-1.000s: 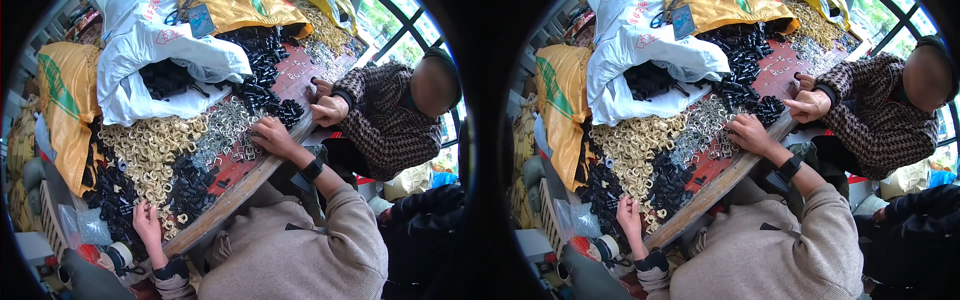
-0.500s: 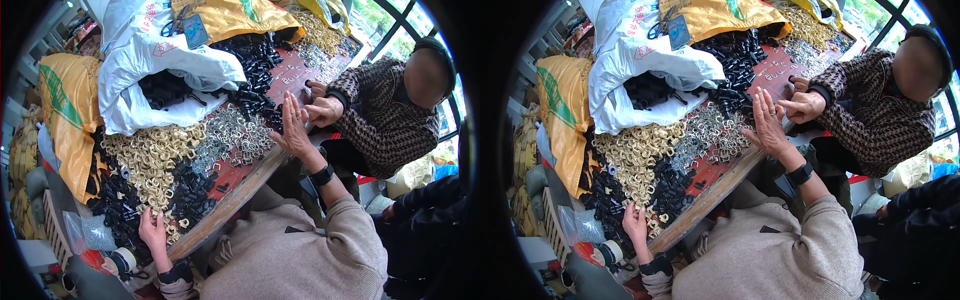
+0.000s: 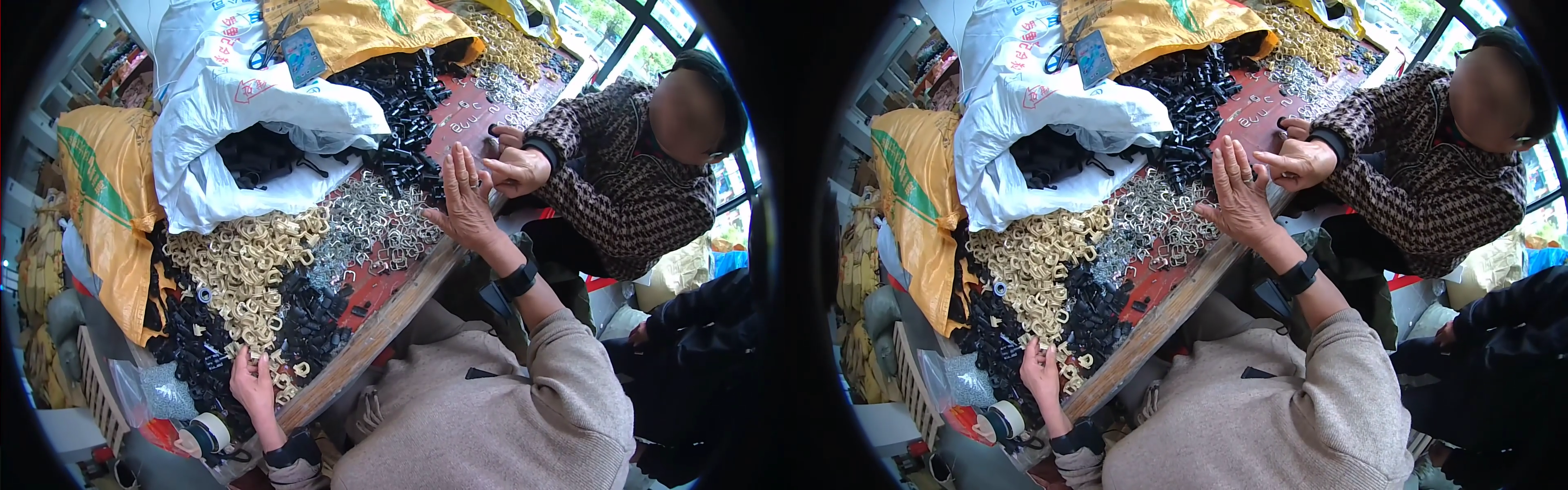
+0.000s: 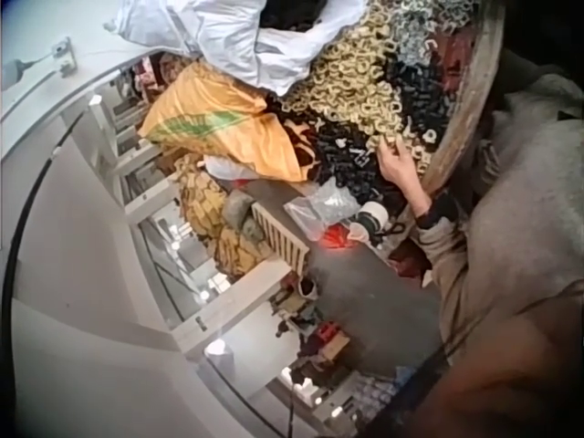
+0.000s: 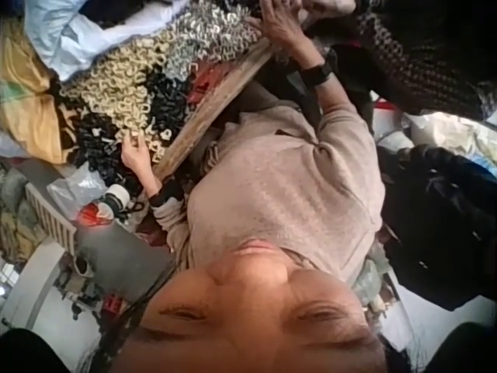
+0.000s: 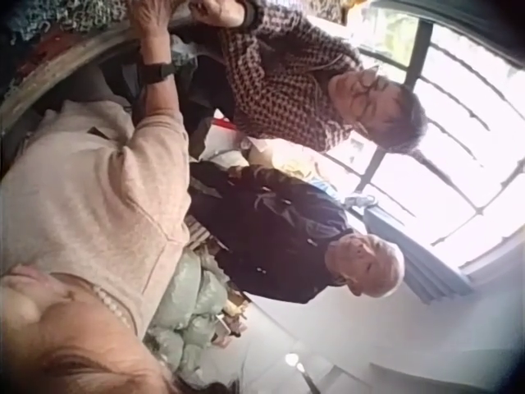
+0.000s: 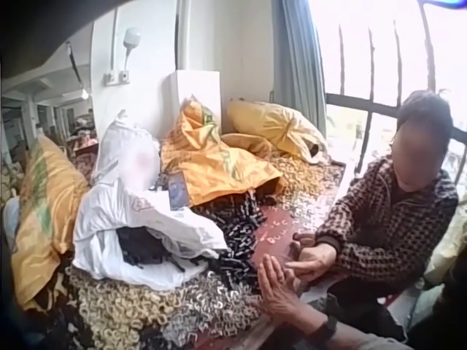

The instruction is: The person assembles components by hand, picking up a black plastic housing, pressing a metal clip into it, and then inserting a beige plastic piece. They repeat this process, handling the housing, metal clips, and beige pieces from piles on the table.

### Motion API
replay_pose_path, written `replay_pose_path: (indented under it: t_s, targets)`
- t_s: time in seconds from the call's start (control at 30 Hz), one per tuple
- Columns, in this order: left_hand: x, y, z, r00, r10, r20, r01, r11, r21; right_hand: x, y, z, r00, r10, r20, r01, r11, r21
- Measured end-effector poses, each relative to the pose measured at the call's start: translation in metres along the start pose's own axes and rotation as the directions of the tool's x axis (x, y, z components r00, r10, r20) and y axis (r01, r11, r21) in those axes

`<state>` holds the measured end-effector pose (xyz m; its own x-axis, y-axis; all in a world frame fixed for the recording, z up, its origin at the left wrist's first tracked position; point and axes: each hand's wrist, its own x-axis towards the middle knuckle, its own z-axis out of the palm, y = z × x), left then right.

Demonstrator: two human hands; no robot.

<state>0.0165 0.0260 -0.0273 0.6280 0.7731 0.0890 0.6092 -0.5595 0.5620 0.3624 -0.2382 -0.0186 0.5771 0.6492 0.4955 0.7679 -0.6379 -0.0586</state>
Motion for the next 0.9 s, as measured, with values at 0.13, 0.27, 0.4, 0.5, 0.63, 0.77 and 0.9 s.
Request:
replay_pose_path:
  t_s: [0.13,0.27,0.4,0.5,0.63,0.77,0.9]
  targets:
    - [0.000,-0.003,0.001,1.000,-0.007,-0.004,0.007,1.000,-0.007,0.003,-0.001,-0.001,1.000,-0.009,0.004,0.009,1.000,0.008]
    - [0.000,-0.001,0.000,1.000,-0.014,0.001,0.014,1.000,0.018,0.003,-0.003,0.001,1.000,-0.013,0.009,0.013,1.000,0.013]
    - [0.000,0.000,0.000,1.000,-0.014,-0.001,0.014,0.999,0.033,0.005,-0.004,0.003,1.000,-0.016,0.005,0.016,1.000,0.023]
    - [0.000,0.000,0.000,1.000,-0.012,-0.004,0.012,0.999,0.031,0.007,-0.004,0.004,1.000,-0.018,-0.002,0.018,0.999,0.032]
    - [0.000,-0.002,0.001,1.000,-0.010,-0.008,0.010,1.000,0.029,0.009,-0.006,0.005,1.000,-0.019,-0.011,0.019,0.999,0.030]
    - [-0.001,0.000,0.000,1.000,-0.006,-0.008,0.006,0.999,0.032,0.010,-0.005,0.006,1.000,-0.014,-0.012,0.015,1.000,0.025]
    - [-0.001,0.000,0.000,1.000,-0.004,-0.008,0.004,0.999,0.044,0.011,-0.005,0.007,1.000,-0.009,-0.028,0.011,0.998,0.054]
